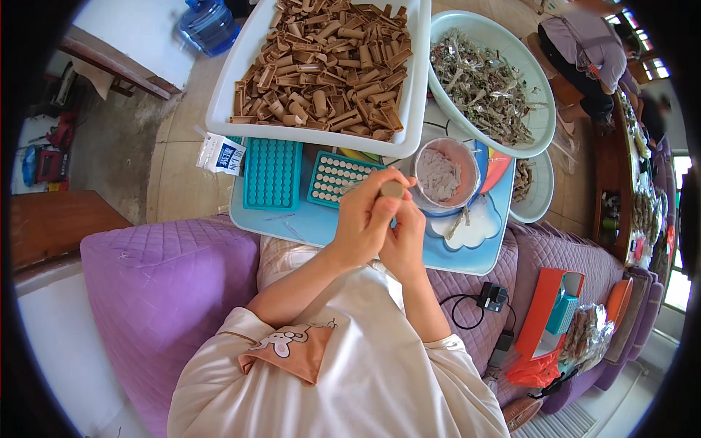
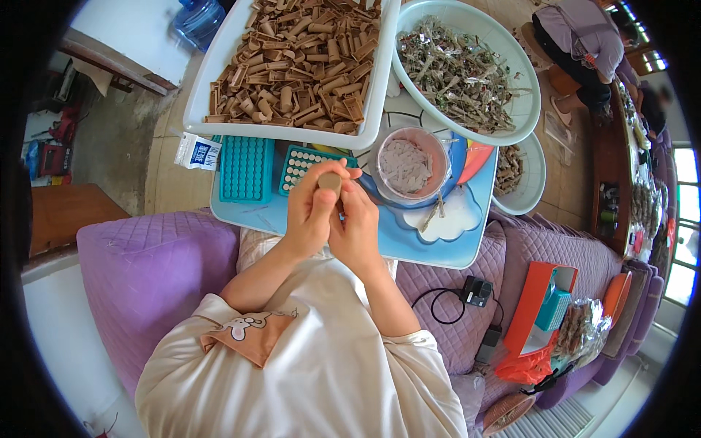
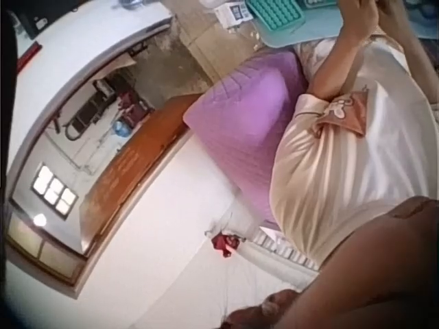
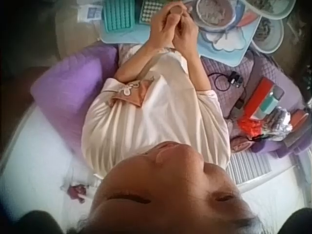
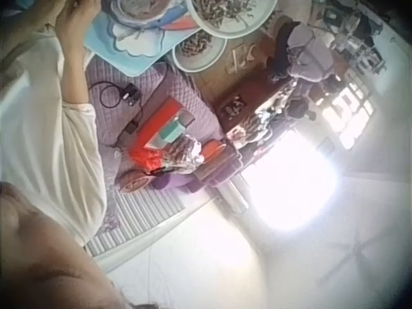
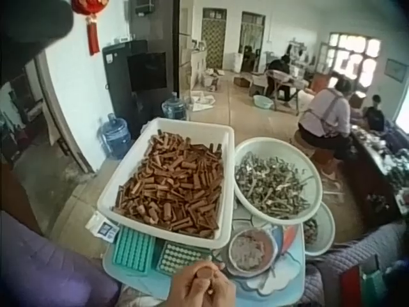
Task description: The person assembles small plastic sleeves and metal components by hand using an assembly jig, taking parts from sorting trays and a bin.
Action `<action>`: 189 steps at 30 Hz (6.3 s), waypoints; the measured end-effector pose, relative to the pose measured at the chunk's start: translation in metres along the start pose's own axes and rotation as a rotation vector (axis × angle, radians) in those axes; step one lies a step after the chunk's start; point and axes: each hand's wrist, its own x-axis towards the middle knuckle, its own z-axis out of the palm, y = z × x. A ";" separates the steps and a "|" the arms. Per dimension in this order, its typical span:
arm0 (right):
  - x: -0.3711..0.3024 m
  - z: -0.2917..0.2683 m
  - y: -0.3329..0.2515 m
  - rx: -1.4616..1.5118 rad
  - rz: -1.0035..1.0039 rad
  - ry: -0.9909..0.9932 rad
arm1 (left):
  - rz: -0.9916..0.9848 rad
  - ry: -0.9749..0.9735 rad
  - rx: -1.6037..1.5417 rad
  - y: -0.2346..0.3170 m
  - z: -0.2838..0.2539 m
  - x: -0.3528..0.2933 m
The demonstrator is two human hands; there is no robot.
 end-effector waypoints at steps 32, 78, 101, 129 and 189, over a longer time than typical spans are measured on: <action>0.079 -0.103 0.052 -0.291 0.428 -0.161 | -0.885 0.016 -1.515 0.013 -0.048 0.008; 0.037 -0.051 -0.019 -0.125 -0.211 -0.182 | -0.715 -0.252 -0.496 0.026 -0.021 0.001; 0.002 -0.066 0.006 0.434 0.272 -0.522 | -0.267 -0.358 0.027 -0.008 -0.026 -0.025; 0.041 -0.257 0.018 -1.446 0.114 0.273 | -0.467 -0.348 -0.280 0.001 -0.041 -0.020; 0.257 -0.206 0.049 -0.827 -0.262 0.224 | -0.689 0.200 -0.115 -0.020 -0.101 -0.063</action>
